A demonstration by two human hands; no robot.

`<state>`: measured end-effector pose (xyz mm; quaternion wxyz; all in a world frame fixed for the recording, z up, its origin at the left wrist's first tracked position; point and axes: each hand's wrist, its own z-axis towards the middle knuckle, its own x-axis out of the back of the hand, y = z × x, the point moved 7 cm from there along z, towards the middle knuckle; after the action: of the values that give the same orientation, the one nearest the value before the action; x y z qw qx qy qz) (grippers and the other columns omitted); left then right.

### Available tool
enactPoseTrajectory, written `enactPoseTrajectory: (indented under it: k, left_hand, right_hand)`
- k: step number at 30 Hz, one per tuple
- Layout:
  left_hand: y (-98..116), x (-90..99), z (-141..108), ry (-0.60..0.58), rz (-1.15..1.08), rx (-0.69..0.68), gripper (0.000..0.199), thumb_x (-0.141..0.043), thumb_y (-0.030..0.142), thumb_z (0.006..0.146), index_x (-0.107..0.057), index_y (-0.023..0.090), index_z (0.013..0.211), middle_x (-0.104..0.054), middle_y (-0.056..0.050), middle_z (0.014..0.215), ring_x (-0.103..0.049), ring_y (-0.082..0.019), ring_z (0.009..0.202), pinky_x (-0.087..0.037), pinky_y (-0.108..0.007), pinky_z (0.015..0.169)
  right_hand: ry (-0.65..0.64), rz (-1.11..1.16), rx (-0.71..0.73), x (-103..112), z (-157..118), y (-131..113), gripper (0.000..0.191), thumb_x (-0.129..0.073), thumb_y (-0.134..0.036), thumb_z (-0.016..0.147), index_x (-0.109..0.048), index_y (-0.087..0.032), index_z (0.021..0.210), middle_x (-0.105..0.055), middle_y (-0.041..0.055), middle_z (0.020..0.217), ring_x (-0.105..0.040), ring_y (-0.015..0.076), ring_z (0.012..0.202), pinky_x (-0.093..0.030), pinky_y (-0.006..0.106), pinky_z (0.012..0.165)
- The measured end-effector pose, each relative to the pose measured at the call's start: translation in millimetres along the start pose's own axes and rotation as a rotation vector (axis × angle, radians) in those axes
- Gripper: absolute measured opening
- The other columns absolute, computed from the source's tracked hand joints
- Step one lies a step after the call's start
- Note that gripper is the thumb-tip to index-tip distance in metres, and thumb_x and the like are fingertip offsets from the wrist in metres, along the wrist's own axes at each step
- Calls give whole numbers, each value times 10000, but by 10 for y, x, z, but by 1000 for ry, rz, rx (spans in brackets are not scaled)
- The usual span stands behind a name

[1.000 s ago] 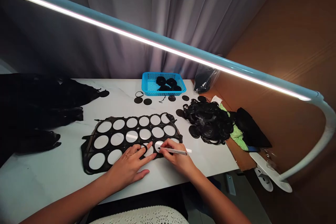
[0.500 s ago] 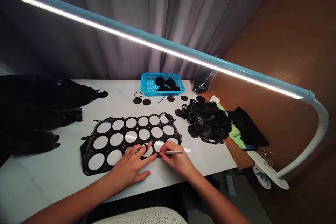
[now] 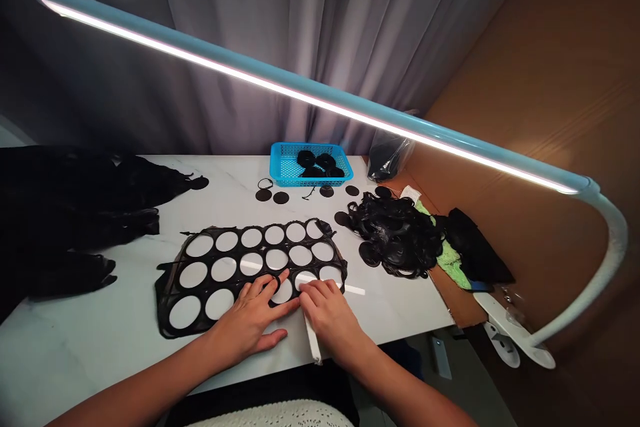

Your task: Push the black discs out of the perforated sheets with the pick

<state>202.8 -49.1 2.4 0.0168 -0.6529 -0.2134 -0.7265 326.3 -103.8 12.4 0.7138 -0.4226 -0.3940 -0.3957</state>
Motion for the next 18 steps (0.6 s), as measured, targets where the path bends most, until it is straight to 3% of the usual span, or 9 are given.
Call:
enactPoseTrajectory:
  k: [3, 6, 9, 11, 13, 16, 18]
  left_hand:
    - [5, 18, -1, -3, -9, 2, 588, -686, 322, 835, -470, 371, 1380, -326, -128, 1484, -385, -358, 1222, -440, -532, 889]
    - [26, 39, -7, -20, -12, 9, 607, -714, 308, 812, -480, 369, 1369, -351, -132, 1467, -395, -362, 1206, -443, -548, 879]
    - [29, 89, -23, -30, -31, -3, 682, -741, 323, 790, -438, 348, 1401, -365, -135, 1468, -400, -357, 1204, -442, -562, 887]
    - [-36, 160, -43, 9, -31, 27, 692, -716, 313, 818, -401, 294, 1434, -401, -136, 1451, -404, -338, 1204, -435, -540, 917]
    - [-164, 238, -78, 77, -1, 107, 629, -672, 286, 859, -413, 228, 1430, -462, -138, 1404, -417, -324, 1189, -432, -509, 930]
    - [-333, 278, -162, 130, 34, 192, 534, -647, 288, 883, -476, 207, 1383, -540, -126, 1321, -451, -322, 1146, -436, -493, 909]
    - [-383, 270, -222, 137, 4, 196, 519, -645, 293, 886, -487, 225, 1376, -553, -111, 1312, -463, -318, 1141, -435, -491, 909]
  right_hand:
    - [54, -114, -84, 186, 112, 420, 166, -452, -82, 905, -581, -185, 913, -684, 118, 987, -596, 254, 925, -419, 389, 817]
    - [254, -162, -437, 549, 226, 1123, 159, -437, -154, 904, -589, -179, 864, -685, 135, 935, -592, 274, 878, -411, 396, 783]
    - [305, 117, -608, 600, 376, 1400, 152, -464, -231, 896, -589, -193, 818, -705, 101, 932, -599, 234, 801, -425, 345, 723]
    - [204, 402, -578, 414, 525, 1245, 146, -501, -269, 880, -583, -203, 779, -715, 70, 916, -597, 203, 755, -428, 306, 673]
    - [82, 616, -510, 192, 646, 938, 143, -537, -278, 859, -563, -208, 738, -719, 50, 899, -599, 186, 748, -430, 286, 657]
    - [-28, 740, -423, -46, 750, 536, 144, -564, -260, 840, -540, -209, 708, -718, 25, 865, -600, 171, 744, -424, 275, 660]
    - [-54, 761, -406, -127, 783, 414, 154, -568, -253, 838, -531, -209, 696, -714, 18, 846, -601, 167, 740, -417, 273, 659]
